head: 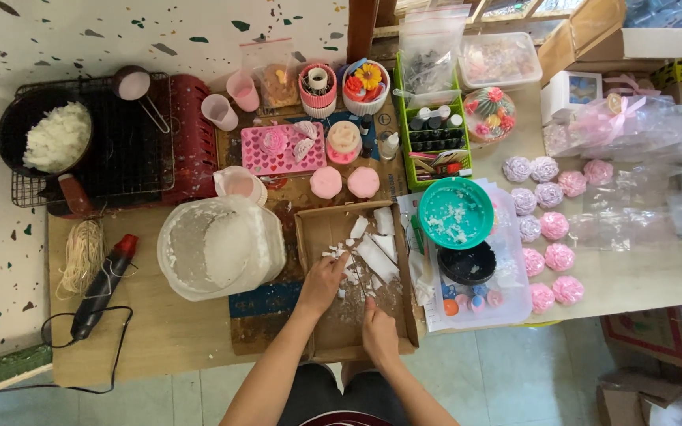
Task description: Cutting solid wax blocks into smaller pieces for melting.
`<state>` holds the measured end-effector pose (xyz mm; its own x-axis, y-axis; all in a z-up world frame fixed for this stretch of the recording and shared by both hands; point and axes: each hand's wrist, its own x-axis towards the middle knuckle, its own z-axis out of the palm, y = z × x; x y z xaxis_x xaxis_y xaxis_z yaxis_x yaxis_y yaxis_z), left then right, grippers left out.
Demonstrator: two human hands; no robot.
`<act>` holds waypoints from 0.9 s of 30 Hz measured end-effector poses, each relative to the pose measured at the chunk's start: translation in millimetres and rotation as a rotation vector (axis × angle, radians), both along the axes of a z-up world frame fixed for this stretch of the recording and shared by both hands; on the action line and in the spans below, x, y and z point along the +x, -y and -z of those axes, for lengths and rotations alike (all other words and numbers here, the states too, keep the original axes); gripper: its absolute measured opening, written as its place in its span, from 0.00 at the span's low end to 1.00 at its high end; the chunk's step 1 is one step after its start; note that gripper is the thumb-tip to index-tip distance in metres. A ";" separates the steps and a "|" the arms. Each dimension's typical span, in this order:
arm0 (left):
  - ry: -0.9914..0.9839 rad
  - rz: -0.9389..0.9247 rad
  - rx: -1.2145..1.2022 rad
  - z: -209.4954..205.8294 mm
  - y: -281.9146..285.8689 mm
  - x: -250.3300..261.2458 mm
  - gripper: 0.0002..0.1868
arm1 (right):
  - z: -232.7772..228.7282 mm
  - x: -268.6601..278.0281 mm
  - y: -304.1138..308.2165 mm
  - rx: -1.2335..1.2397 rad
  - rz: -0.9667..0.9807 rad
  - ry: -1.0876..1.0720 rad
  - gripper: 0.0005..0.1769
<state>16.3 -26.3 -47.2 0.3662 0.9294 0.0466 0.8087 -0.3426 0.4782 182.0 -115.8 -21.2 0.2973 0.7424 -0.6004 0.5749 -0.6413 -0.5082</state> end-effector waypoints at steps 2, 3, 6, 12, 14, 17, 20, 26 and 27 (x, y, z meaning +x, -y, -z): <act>0.035 -0.018 -0.010 -5.3 1.2 2.4 0.29 | 12.3 -2.2 -0.7 -0.017 0.001 0.006 0.40; 0.073 -0.035 -0.018 -7.8 1.2 4.2 0.29 | 18.6 -2.8 -1.5 -0.032 0.003 0.015 0.41; 0.079 -0.165 -0.083 -9.4 1.1 13.8 0.32 | 28.3 -1.7 -3.8 -0.069 -0.023 0.038 0.41; 0.235 -0.386 0.024 -17.3 7.0 23.9 0.28 | -17.2 -2.7 -16.8 -0.002 -0.059 0.028 0.36; 0.257 -0.406 -0.027 -24.3 2.6 28.0 0.29 | -5.2 -0.7 -16.5 0.012 -0.055 0.021 0.36; 0.319 -0.454 -0.043 -16.0 -4.5 31.9 0.28 | 9.8 0.6 -20.2 0.027 -0.051 0.020 0.37; 0.338 -0.479 -0.079 -7.9 -9.5 33.5 0.28 | 10.8 3.3 -22.3 0.026 -0.060 0.033 0.38; 0.356 -0.436 -0.274 -24.2 -10.3 28.1 0.32 | -0.2 2.4 -27.2 -0.008 -0.094 0.028 0.38; 0.378 -0.477 -0.276 -24.0 -8.4 27.3 0.31 | 0.6 1.7 -26.8 -0.016 -0.100 0.031 0.37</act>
<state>43.6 -17.8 -23.2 -0.0832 0.9817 -0.1714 0.6007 0.1866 0.7774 183.7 -88.9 -21.8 0.2403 0.7596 -0.6044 0.6519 -0.5876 -0.4793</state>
